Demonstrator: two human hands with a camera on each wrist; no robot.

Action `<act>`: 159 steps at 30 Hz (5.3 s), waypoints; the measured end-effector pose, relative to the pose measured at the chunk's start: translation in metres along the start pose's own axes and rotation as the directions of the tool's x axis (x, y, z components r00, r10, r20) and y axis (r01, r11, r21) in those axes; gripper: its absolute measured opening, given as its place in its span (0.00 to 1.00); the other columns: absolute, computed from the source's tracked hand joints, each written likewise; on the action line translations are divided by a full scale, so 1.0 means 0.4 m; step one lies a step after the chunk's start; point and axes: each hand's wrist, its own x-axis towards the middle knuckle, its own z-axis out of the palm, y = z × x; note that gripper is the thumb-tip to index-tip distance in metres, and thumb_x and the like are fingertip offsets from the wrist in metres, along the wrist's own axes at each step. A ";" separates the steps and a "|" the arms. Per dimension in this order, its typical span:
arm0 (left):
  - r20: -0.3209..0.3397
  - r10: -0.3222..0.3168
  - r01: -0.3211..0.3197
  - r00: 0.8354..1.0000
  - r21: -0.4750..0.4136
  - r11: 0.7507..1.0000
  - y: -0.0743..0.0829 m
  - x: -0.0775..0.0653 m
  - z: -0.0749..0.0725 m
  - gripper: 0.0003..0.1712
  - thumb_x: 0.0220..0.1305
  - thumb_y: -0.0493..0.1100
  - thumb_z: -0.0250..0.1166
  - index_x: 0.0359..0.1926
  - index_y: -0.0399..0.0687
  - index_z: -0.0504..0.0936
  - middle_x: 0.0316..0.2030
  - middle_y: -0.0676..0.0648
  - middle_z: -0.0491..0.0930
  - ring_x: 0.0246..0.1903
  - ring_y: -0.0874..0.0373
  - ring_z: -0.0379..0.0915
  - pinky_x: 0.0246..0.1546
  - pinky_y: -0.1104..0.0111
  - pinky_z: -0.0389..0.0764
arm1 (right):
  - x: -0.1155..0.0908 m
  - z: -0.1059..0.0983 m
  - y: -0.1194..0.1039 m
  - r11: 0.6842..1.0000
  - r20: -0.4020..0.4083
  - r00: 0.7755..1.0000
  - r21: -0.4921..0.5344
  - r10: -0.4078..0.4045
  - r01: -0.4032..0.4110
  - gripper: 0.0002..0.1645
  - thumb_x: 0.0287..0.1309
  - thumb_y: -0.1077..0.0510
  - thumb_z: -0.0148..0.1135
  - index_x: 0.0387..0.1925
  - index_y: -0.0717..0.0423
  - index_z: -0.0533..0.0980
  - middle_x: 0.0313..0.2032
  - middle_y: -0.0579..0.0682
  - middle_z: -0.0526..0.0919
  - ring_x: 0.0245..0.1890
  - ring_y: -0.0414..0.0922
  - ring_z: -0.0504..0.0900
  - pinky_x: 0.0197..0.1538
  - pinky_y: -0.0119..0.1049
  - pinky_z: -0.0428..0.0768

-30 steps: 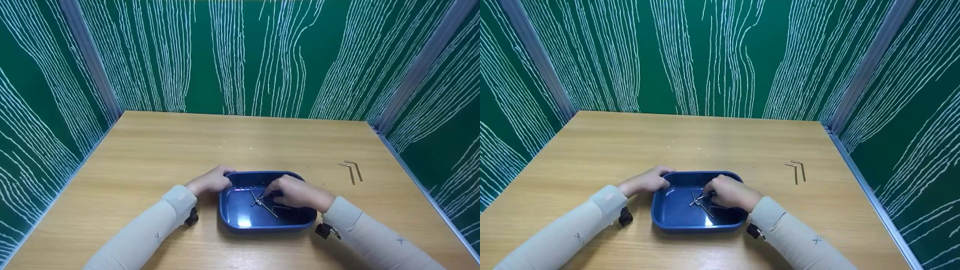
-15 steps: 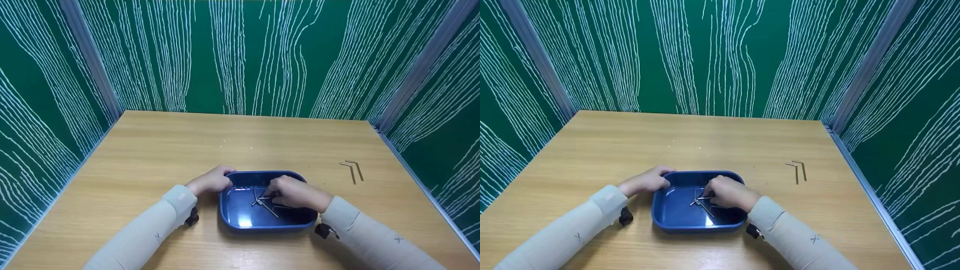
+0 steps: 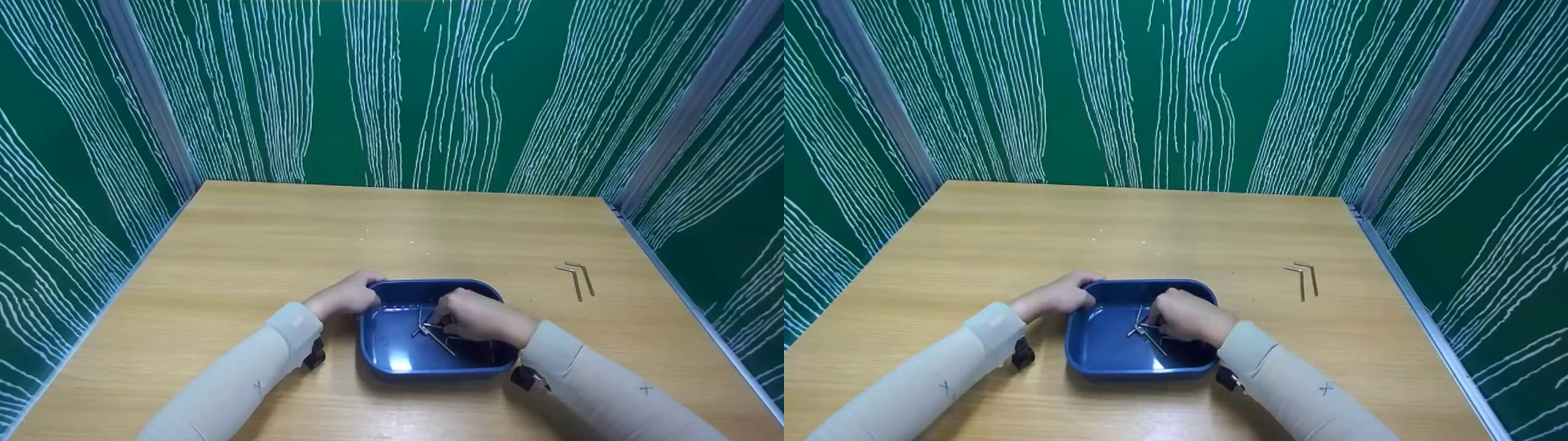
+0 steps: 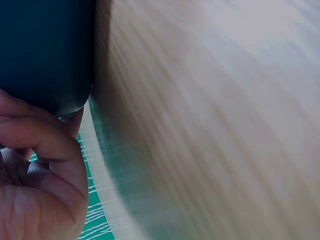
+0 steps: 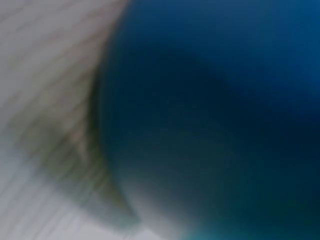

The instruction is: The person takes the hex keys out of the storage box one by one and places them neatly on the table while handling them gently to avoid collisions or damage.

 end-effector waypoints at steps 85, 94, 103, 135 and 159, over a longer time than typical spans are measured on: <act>0.021 -0.006 0.006 1.000 -0.040 0.999 0.003 -0.009 -0.001 0.17 0.60 0.27 0.54 0.46 0.39 0.84 0.31 0.49 0.76 0.19 0.59 0.68 0.17 0.72 0.71 | -0.028 -0.063 -0.016 0.986 -0.253 0.959 -0.075 0.129 -0.152 0.16 0.60 0.76 0.58 0.45 0.63 0.84 0.40 0.56 0.91 0.39 0.51 0.91 0.44 0.49 0.91; 0.003 -0.008 0.008 1.000 -0.015 1.000 -0.004 -0.004 -0.001 0.23 0.58 0.28 0.55 0.52 0.40 0.86 0.34 0.49 0.77 0.20 0.60 0.68 0.19 0.72 0.72 | -0.034 -0.085 -0.011 0.982 -0.309 0.939 -0.065 0.150 -0.179 0.15 0.62 0.75 0.58 0.44 0.62 0.85 0.39 0.56 0.90 0.35 0.47 0.86 0.40 0.49 0.89; 0.001 -0.020 0.020 1.000 -0.018 1.000 -0.005 -0.003 0.001 0.23 0.59 0.28 0.55 0.52 0.41 0.86 0.34 0.49 0.78 0.19 0.59 0.68 0.18 0.72 0.71 | -0.040 -0.112 -0.006 0.972 -0.348 0.911 0.003 0.220 -0.234 0.16 0.62 0.77 0.57 0.47 0.65 0.84 0.43 0.60 0.91 0.43 0.54 0.90 0.48 0.54 0.91; 0.014 -0.016 0.016 1.000 -0.019 1.000 -0.006 -0.002 -0.001 0.15 0.61 0.28 0.55 0.44 0.41 0.84 0.32 0.50 0.76 0.21 0.59 0.69 0.20 0.72 0.71 | -0.071 -0.151 0.051 0.920 -0.438 0.813 0.098 0.383 -0.381 0.14 0.55 0.69 0.67 0.45 0.65 0.86 0.31 0.55 0.90 0.27 0.45 0.86 0.31 0.42 0.86; 0.020 -0.007 0.007 1.000 -0.011 1.000 0.001 -0.007 -0.005 0.20 0.62 0.28 0.55 0.51 0.41 0.86 0.33 0.49 0.78 0.18 0.59 0.68 0.18 0.72 0.71 | -0.116 -0.172 0.090 0.852 -0.449 0.733 0.155 0.511 -0.499 0.13 0.61 0.67 0.65 0.47 0.63 0.85 0.33 0.57 0.90 0.28 0.48 0.84 0.31 0.38 0.80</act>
